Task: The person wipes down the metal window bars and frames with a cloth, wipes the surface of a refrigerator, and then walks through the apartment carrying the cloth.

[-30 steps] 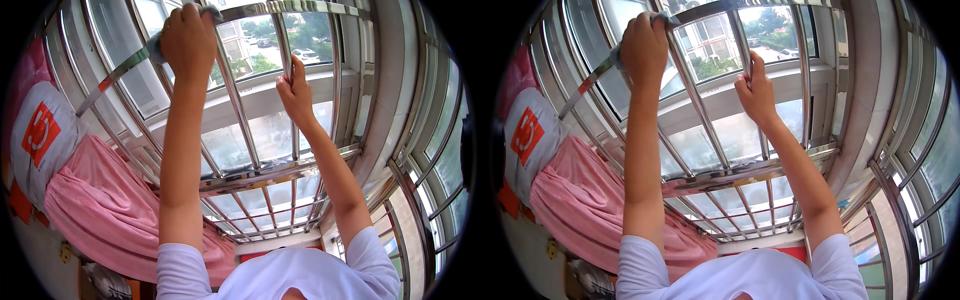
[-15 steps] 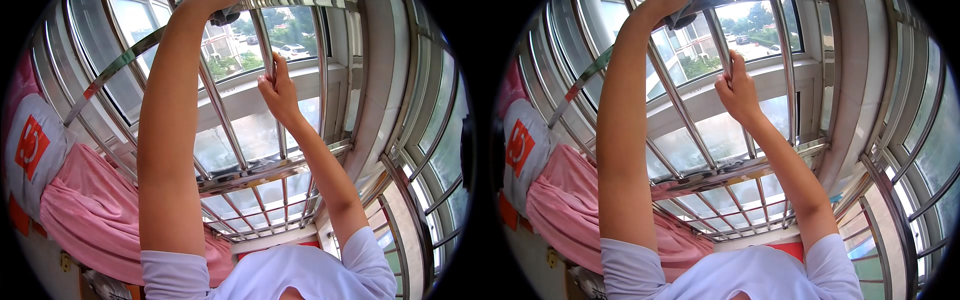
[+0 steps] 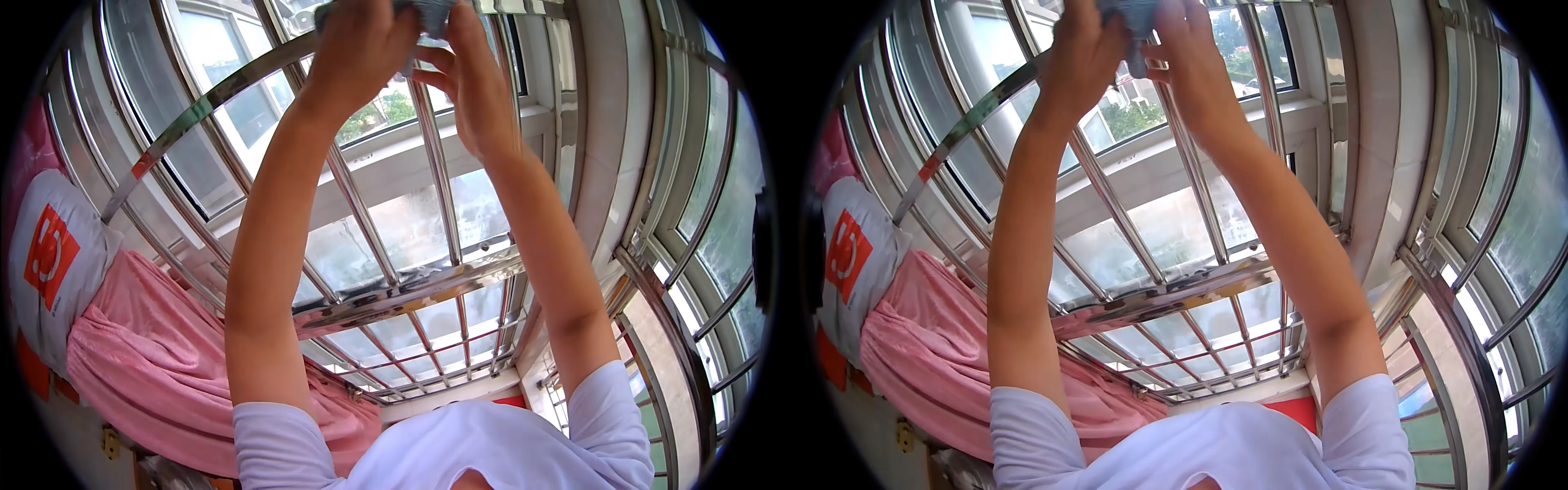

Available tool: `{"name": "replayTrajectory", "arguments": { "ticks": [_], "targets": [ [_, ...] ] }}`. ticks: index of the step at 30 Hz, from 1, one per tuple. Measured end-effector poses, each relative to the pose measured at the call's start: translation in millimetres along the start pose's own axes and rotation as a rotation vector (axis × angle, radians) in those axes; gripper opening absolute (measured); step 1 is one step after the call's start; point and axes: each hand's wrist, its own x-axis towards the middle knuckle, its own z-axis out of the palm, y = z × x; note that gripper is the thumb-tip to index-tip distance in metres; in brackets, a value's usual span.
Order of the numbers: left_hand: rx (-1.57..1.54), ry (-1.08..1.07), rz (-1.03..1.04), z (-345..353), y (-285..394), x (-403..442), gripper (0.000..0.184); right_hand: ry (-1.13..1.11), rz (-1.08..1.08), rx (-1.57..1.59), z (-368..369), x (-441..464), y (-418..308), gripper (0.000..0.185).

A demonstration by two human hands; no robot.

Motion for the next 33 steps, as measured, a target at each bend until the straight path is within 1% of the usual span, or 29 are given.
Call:
{"name": "replayTrajectory", "arguments": {
  "ticks": [1, 2, 3, 4, 5, 6, 7, 8, 9, 10, 11, 12, 13, 14, 15, 16, 18, 20, 22, 23, 24, 26, 27, 28, 29, 30, 31, 32, 33],
  "targets": [
    [0.09, -0.017, 0.107, 11.4, -6.0, 3.2, 0.059, -0.011, 0.141, 0.288, 3.3, 11.9, -12.8, 0.028],
    [0.183, -0.034, 0.215, 16.6, -9.4, 7.8, 0.06, -0.068, 0.074, 0.402, 4.2, 17.7, -13.6, 0.032],
    [0.219, -0.141, 0.157, 13.4, -15.2, 12.2, 0.065, -0.074, 0.074, 0.403, 5.6, 22.9, -14.3, 0.032],
    [0.223, -0.139, 0.157, 7.6, -15.4, 13.7, 0.065, 0.037, -0.026, 0.341, 6.6, 27.2, -14.8, 0.031],
    [0.411, -0.059, 0.267, -0.2, -15.6, 12.6, 0.068, 0.149, -0.123, 0.278, 7.0, 31.3, -15.2, 0.031],
    [0.598, 0.023, 0.378, -9.1, -15.7, 11.5, 0.072, 0.146, -0.124, 0.279, 4.9, 36.9, -17.3, 0.031],
    [0.534, -0.024, 0.143, -21.4, -9.7, 7.5, 0.077, 0.109, -0.318, 0.03, 0.2, 43.8, -20.2, 0.03],
    [0.679, 0.068, 0.192, -26.3, -19.6, 3.0, 0.073, 0.074, -0.504, -0.255, -6.4, 54.9, -17.0, 0.031],
    [0.845, 0.03, 0.098, -30.6, -28.5, -5.2, 0.071, 0.085, -0.706, -0.519, -13.1, 66.1, -13.7, 0.032],
    [1.006, -0.007, 0.0, -31.5, -34.1, -11.7, 0.069, 0.085, -0.706, -0.524, -12.5, 69.2, -12.1, 0.032],
    [1.162, -0.176, -0.163, -28.6, -40.1, -16.5, 0.058, 0.129, -0.797, -0.912, -10.9, 71.8, -9.2, 0.035],
    [1.158, -0.174, -0.168, -26.5, -46.0, -22.0, 0.058, 0.169, -0.872, -1.303, -8.7, 74.6, -6.5, 0.038],
    [1.094, -0.136, -0.096, -25.2, -51.1, -27.2, 0.045, 0.083, -0.947, -1.399, -5.6, 78.4, 3.0, 0.04],
    [1.03, -0.098, -0.025, -25.2, -56.5, -31.0, 0.036, -0.011, -0.904, -1.457, -7.8, 76.1, 9.3, 0.033],
    [1.089, -0.076, 0.063, -27.2, -66.0, -30.3, 0.047, -0.069, -0.783, -1.497, -11.1, 81.1, 9.3, 0.03],
    [1.089, -0.072, 0.062, -27.4, -62.6, -29.2, 0.047, -0.126, -0.662, -1.533, -12.5, 87.0, 5.5, 0.028],
    [1.062, -0.169, -0.107, -26.0, -54.5, -27.6, 0.051, -0.175, -0.612, -1.574, -17.2, 98.8, 0.4, 0.029],
    [1.069, -0.16, -0.101, -26.4, -56.9, -28.5, 0.052, -0.224, -0.563, -1.613, -24.2, 109.8, -7.4, 0.031],
    [1.069, -0.151, -0.089, -25.2, -57.1, -28.5, 0.054, -0.331, -0.32, -1.621, -32.9, 114.6, -19.0, 0.032],
    [1.071, -0.126, -0.081, -24.4, -56.3, -29.0, 0.055, -0.381, -0.378, -1.689, -37.1, 111.7, -20.8, 0.027],
    [1.073, -0.101, -0.073, -23.6, -55.1, -29.6, 0.055, -0.382, -0.378, -1.699, -40.3, 106.9, -19.1, 0.027],
    [1.062, -0.099, -0.122, -22.0, -52.5, -30.1, 0.055, -0.353, -0.843, -1.54, -47.8, 91.6, -12.3, 0.023],
    [1.052, -0.103, -0.17, -20.4, -50.7, -29.8, 0.055, -0.327, -0.847, -1.549, -52.9, 80.3, -10.4, 0.023],
    [1.041, -0.092, -0.161, -19.3, -50.3, -30.4, 0.055, -0.305, -1.005, -1.511, -59.6, 75.0, -7.4, 0.025],
    [1.014, -0.065, -0.164, -19.4, -50.1, -30.7, 0.055, -0.294, -1.053, -1.596, -76.7, 77.2, -2.9, 0.035],
    [0.988, -0.038, -0.165, -18.8, -49.5, -29.9, 0.055, -0.28, -1.103, -1.679, -93.6, 81.2, -0.7, 0.054],
    [0.975, -0.085, -0.229, -19.7, -42.0, -27.5, 0.055, -0.265, -1.06, -1.604, -95.8, 74.7, -4.1, 0.063],
    [0.982, -0.131, -0.293, -19.6, -39.9, -25.1, 0.056, -0.261, -1.077, -1.619, -98.1, 74.2, -4.3, 0.063],
    [0.987, -0.098, -0.268, -18.2, -41.6, -26.5, 0.056, -0.176, -1.068, -1.628, -99.5, 73.4, -1.8, 0.064]
  ]
}}
